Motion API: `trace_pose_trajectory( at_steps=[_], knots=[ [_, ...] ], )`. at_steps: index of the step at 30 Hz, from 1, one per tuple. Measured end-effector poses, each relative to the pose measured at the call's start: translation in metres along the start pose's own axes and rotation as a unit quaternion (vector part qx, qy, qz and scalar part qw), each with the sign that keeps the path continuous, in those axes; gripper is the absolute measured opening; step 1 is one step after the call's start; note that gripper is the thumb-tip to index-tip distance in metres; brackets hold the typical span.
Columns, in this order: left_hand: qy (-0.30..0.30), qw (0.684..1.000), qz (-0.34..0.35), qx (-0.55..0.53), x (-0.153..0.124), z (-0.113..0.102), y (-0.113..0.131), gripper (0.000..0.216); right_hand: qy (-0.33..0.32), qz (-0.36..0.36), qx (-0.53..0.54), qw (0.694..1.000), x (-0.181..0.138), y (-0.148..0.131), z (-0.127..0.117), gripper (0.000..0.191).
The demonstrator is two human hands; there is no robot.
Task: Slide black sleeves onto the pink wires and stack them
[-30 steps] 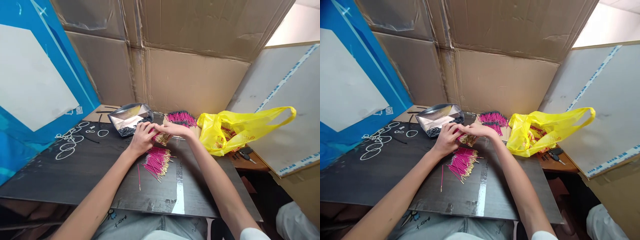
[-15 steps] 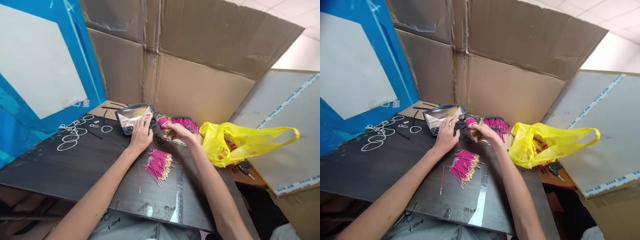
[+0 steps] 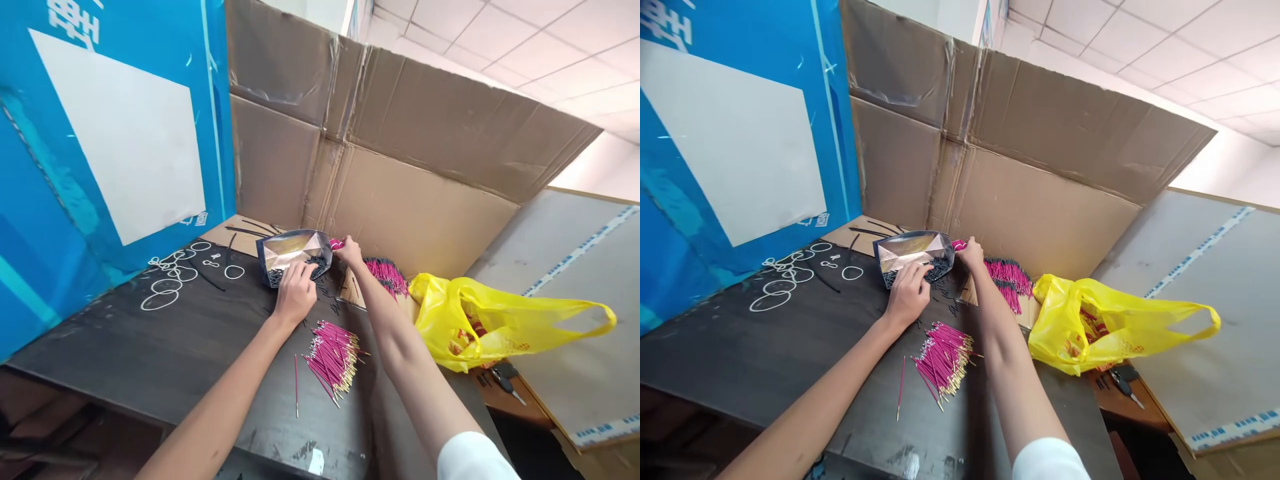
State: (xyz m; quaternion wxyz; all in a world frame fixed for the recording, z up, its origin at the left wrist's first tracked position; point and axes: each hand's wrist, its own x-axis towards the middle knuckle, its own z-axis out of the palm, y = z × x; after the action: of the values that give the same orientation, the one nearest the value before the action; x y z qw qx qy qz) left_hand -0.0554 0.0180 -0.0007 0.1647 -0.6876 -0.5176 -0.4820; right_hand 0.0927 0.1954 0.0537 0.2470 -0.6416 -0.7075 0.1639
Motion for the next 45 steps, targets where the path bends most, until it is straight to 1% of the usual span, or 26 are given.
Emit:
trace_pose_trajectory(
  at_steps=[4,8,11,14,16,17,18,21,23,24,25,26,27,29,31,34,38,40,43,45],
  knots=[
    [-0.019,1.000,0.009,0.005,-0.003,0.003,-0.001,0.038,-0.007,-0.012,0.004,1.000,0.011,0.005,0.016,0.058],
    [-0.047,0.999,0.018,0.000,-0.004,0.006,-0.003,0.038,-0.036,-0.026,0.022,0.999,0.008,0.015,0.021,0.056],
    [-0.057,0.998,0.017,-0.011,-0.004,0.005,-0.006,0.038,-0.032,-0.044,0.037,0.998,0.005,0.017,0.009,0.053],
    [-0.063,0.997,0.006,-0.039,-0.004,0.005,-0.009,0.037,-0.006,-0.056,0.047,0.997,-0.006,0.016,-0.015,0.051],
    [-0.079,0.994,0.003,-0.070,-0.004,0.007,-0.009,0.034,0.007,-0.062,0.051,0.997,-0.027,0.017,-0.033,0.049],
    [-0.089,0.992,0.000,-0.087,-0.004,0.008,-0.007,0.032,0.010,-0.069,0.054,0.996,-0.044,0.018,-0.040,0.045],
    [-0.098,0.990,-0.007,-0.104,-0.004,0.009,-0.005,0.032,0.008,-0.097,0.071,0.993,-0.066,0.021,-0.047,0.041],
    [-0.124,0.978,-0.050,-0.161,-0.002,0.009,0.007,0.033,-0.063,-0.188,0.121,0.973,-0.147,0.037,-0.055,0.033],
    [-0.171,0.960,-0.062,-0.213,0.001,0.006,0.016,0.034,-0.057,-0.221,0.124,0.966,-0.200,0.053,-0.052,0.028],
    [-0.203,0.948,-0.058,-0.238,0.003,0.004,0.021,0.033,-0.038,-0.229,0.127,0.964,-0.221,0.062,-0.049,0.024],
    [-0.240,0.934,-0.049,-0.261,0.004,0.001,0.025,0.033,-0.008,-0.231,0.138,0.963,-0.238,0.071,-0.046,0.021],
    [-0.283,0.917,-0.036,-0.279,0.006,-0.001,0.027,0.033,0.023,-0.229,0.146,0.962,-0.250,0.079,-0.042,0.019],
    [-0.320,0.901,-0.031,-0.292,0.008,-0.002,0.029,0.033,0.041,-0.233,0.148,0.960,-0.258,0.085,-0.038,0.018],
    [-0.374,0.874,-0.043,-0.306,0.012,-0.004,0.028,0.032,0.050,-0.252,0.140,0.956,-0.263,0.094,-0.031,0.017],
    [-0.406,0.856,-0.065,-0.313,0.015,-0.004,0.025,0.030,0.047,-0.276,0.119,0.953,-0.262,0.096,-0.027,0.015],
    [-0.447,0.832,-0.086,-0.318,0.017,-0.002,0.021,0.026,0.051,-0.299,0.080,0.950,-0.263,0.090,-0.027,0.013],
    [-0.529,0.775,-0.088,-0.335,0.019,-0.003,0.021,0.026,0.035,-0.350,0.044,0.935,-0.281,0.078,-0.028,0.014],
    [-0.550,0.762,-0.073,-0.335,0.021,-0.005,0.020,0.028,0.021,-0.394,0.024,0.919,-0.293,0.070,-0.024,0.017],
    [-0.570,0.753,-0.050,-0.325,0.024,-0.007,0.018,0.029,0.009,-0.450,-0.021,0.893,-0.309,0.054,-0.011,0.022],
    [-0.568,0.749,-0.072,-0.334,0.024,-0.007,0.016,0.030,0.014,-0.465,-0.051,0.884,-0.317,0.043,0.000,0.032]
  ],
)
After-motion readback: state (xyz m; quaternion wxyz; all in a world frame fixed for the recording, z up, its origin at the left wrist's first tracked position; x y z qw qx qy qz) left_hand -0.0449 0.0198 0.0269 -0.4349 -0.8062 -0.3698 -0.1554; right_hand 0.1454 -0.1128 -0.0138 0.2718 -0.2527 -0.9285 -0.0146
